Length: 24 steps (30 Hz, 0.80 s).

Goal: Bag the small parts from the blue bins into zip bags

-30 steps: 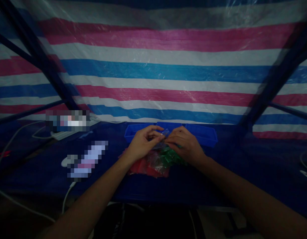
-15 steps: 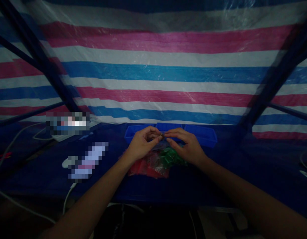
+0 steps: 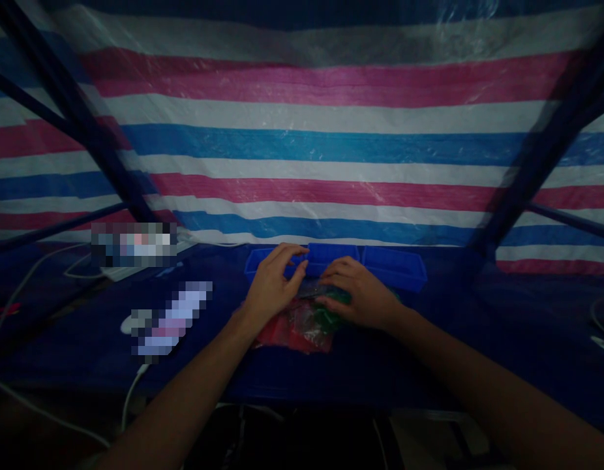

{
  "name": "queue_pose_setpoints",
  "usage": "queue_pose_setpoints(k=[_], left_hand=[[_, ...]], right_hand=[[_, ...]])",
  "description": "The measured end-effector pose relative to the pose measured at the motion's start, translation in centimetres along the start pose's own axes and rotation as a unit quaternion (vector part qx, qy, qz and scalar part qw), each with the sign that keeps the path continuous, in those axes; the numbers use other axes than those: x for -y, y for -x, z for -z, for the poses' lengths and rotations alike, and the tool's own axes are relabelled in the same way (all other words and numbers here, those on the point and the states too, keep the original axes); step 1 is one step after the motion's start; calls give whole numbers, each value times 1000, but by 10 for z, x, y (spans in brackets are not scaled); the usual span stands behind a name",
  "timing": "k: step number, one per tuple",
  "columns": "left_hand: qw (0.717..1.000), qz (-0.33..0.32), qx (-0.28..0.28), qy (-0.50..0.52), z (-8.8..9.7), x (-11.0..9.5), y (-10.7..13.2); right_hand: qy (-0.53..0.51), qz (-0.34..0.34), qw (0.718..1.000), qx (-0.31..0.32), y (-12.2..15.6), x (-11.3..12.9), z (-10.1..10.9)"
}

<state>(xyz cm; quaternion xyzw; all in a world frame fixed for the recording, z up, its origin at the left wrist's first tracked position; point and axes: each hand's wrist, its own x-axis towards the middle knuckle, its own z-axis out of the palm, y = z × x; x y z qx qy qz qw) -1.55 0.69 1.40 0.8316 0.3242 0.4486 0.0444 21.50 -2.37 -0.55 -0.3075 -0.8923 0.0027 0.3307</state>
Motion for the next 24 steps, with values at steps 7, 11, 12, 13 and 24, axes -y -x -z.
queue_pose_setpoints(k=[7,11,12,13,24], left_hand=[[1000,-9,15,-1,-1,-1,0],[1000,-6,17,-2,0,-2,0],[1000,-4,16,1,0,-3,0],[1000,-1,15,5,1,-5,-1],[992,17,101,69,-4,-12,2]], right_hand=[[-35,10,998,57,3,3,-8],[-51,7,999,11,3,3,-9],[-56,-3,998,-7,3,4,-8],[-64,-19,997,-28,2,4,-7],[-228,-199,935,-187,2,0,-1]])
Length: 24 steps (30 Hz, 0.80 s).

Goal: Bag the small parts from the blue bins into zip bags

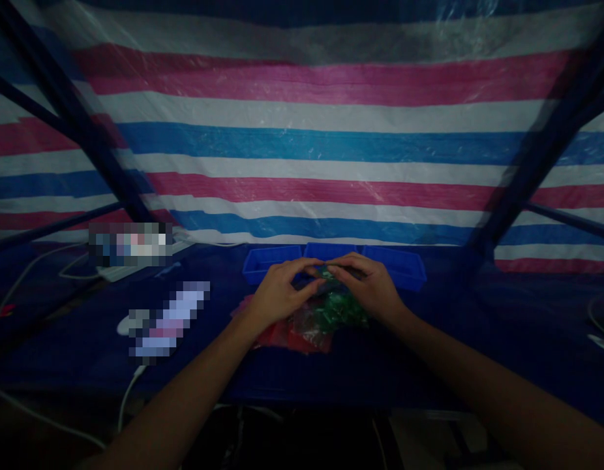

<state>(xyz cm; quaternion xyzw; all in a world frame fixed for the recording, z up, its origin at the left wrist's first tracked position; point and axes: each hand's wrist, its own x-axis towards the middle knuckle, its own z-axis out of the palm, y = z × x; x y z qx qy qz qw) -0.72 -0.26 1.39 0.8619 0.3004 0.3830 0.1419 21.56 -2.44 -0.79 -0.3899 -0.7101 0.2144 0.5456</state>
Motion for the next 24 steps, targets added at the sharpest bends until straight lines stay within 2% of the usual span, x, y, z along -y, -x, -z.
queue_pose_setpoints(k=[4,11,16,21,24], left_hand=[[999,1,-15,39,0,0,-1],[999,2,-42,25,5,-4,-3],[999,-3,-20,48,5,-6,-3],[998,-15,-21,54,3,-4,-2],[999,-16,-29,38,2,-1,-2]], right_hand=[[-28,-15,999,-5,1,1,-2],[-149,-105,983,-9,4,-7,-8],[-168,-104,980,-10,3,-7,-10],[-160,-97,982,31,4,-7,-10],[-133,-87,987,26,5,-8,-10]])
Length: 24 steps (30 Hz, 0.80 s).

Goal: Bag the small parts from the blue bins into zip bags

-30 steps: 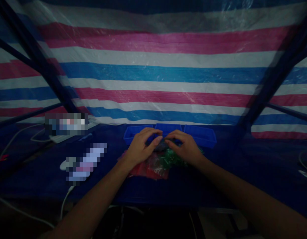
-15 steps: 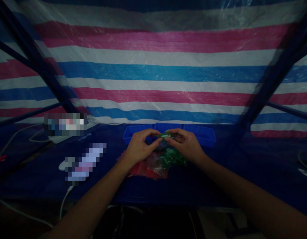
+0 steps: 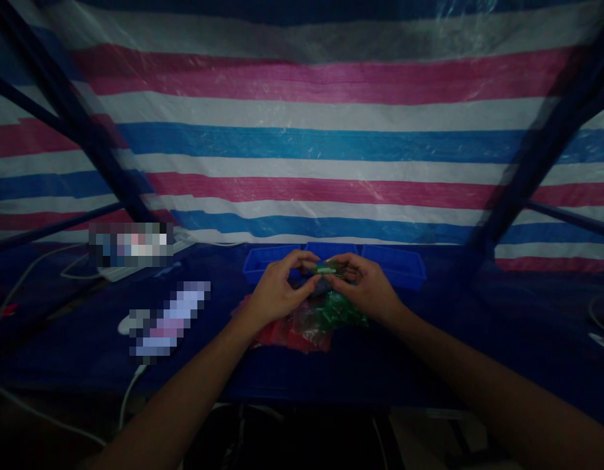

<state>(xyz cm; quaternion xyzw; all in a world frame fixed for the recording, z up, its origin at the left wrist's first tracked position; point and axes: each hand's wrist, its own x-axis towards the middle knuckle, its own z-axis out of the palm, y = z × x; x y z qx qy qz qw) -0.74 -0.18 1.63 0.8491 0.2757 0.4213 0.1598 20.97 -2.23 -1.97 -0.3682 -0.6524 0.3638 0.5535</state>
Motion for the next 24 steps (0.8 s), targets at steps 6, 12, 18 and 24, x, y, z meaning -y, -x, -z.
queue_pose_setpoints(k=[6,12,18,24], left_hand=[[998,-2,17,-53,3,-2,2],[999,-8,31,40,8,-13,1],[999,43,-17,27,3,-3,-2],[995,51,-16,80,-1,0,1]], right_hand=[[178,117,975,-65,1,8,4],[278,233,932,-12,2,13,7],[261,227,938,0,2,16,4],[199,177,963,45,1,16,2]])
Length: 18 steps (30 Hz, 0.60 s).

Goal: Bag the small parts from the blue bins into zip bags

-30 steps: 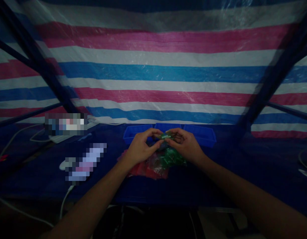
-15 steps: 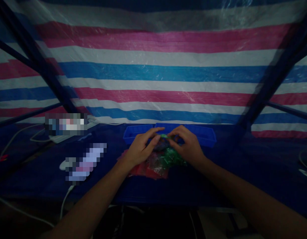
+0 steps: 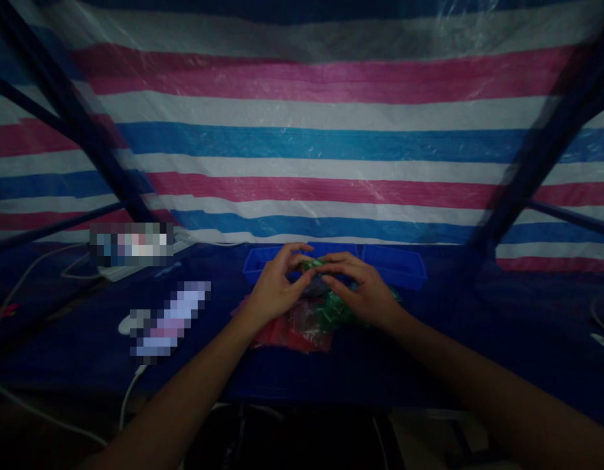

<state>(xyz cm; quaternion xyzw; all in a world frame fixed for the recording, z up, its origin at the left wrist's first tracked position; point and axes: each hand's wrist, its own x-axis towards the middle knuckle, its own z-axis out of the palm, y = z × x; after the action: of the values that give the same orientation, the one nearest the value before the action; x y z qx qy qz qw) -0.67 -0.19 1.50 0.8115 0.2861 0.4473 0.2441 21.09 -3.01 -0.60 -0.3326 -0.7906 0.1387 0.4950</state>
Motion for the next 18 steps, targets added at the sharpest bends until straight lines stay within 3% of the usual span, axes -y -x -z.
queue_pose_setpoints(k=[4,7,10,14,18], left_hand=[[999,-10,-22,-49,0,1,-1],[989,-55,-62,-126,2,3,-2],[982,-95,-53,-155,4,2,-2],[989,-88,1,-122,3,2,0],[992,-69,-10,-104,3,5,-2]], right_hand=[[0,-8,1000,-27,0,0,-1],[6,-29,998,-62,0,-2,-2],[-4,-60,995,-82,1,-3,-2],[-14,-41,998,-38,2,1,-2],[-70,-44,997,-6,1,8,-1]])
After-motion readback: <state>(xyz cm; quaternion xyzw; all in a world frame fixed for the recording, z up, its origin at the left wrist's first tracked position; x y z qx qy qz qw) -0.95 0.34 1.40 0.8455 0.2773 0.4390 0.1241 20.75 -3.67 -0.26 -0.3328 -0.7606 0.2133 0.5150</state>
